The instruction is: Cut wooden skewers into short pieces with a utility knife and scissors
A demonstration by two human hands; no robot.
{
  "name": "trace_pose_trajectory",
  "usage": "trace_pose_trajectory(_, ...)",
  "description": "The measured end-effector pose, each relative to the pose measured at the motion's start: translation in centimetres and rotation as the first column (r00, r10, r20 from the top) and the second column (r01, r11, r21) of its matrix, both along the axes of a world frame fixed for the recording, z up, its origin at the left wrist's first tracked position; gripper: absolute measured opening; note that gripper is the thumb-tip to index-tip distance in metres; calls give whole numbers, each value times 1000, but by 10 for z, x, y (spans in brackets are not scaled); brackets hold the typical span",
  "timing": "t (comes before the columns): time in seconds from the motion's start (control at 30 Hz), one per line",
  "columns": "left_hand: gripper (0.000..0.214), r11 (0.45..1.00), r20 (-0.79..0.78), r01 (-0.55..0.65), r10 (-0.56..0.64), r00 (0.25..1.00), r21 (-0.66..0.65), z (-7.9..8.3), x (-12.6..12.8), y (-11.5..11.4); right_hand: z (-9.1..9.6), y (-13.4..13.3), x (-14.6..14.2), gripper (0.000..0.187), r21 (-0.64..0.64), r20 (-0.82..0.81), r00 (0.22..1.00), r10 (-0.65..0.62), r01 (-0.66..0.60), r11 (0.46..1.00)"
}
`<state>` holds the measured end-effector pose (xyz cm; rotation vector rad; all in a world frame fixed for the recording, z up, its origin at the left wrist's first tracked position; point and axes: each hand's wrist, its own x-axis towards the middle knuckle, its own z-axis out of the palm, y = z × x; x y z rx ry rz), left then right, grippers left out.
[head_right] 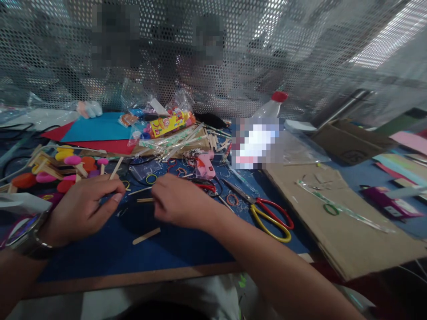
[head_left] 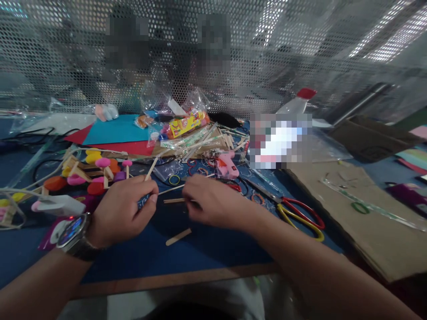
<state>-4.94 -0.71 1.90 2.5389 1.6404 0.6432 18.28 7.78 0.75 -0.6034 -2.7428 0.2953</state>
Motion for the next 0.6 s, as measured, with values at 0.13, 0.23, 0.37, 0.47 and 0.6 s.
trace_pose_trajectory(0.13,26,991,-22,120,-121,992,-58,2,3,-1,5,29,28,17,3,-231,907,-352,363,932)
trace_pose_trajectory(0.23,23,956,-66,243,-257,964,-164,0,8,-2,6,33,35,20,-46,-282,892,-353,355,934)
trace_pose_trajectory(0.37,20,911,-97,310,-346,933,-273,-5,12,-3,5,13,24,18,-140,-239,963,-124,93,986)
trace_pose_trajectory(0.47,20,890,-108,328,-378,920,-317,-8,13,-4,0,0,15,16,-195,-194,976,99,-137,971)
trace_pose_trajectory(0.6,18,865,-107,353,-413,904,-357,-9,14,-5,-9,-6,11,12,-224,-141,966,215,-243,944)
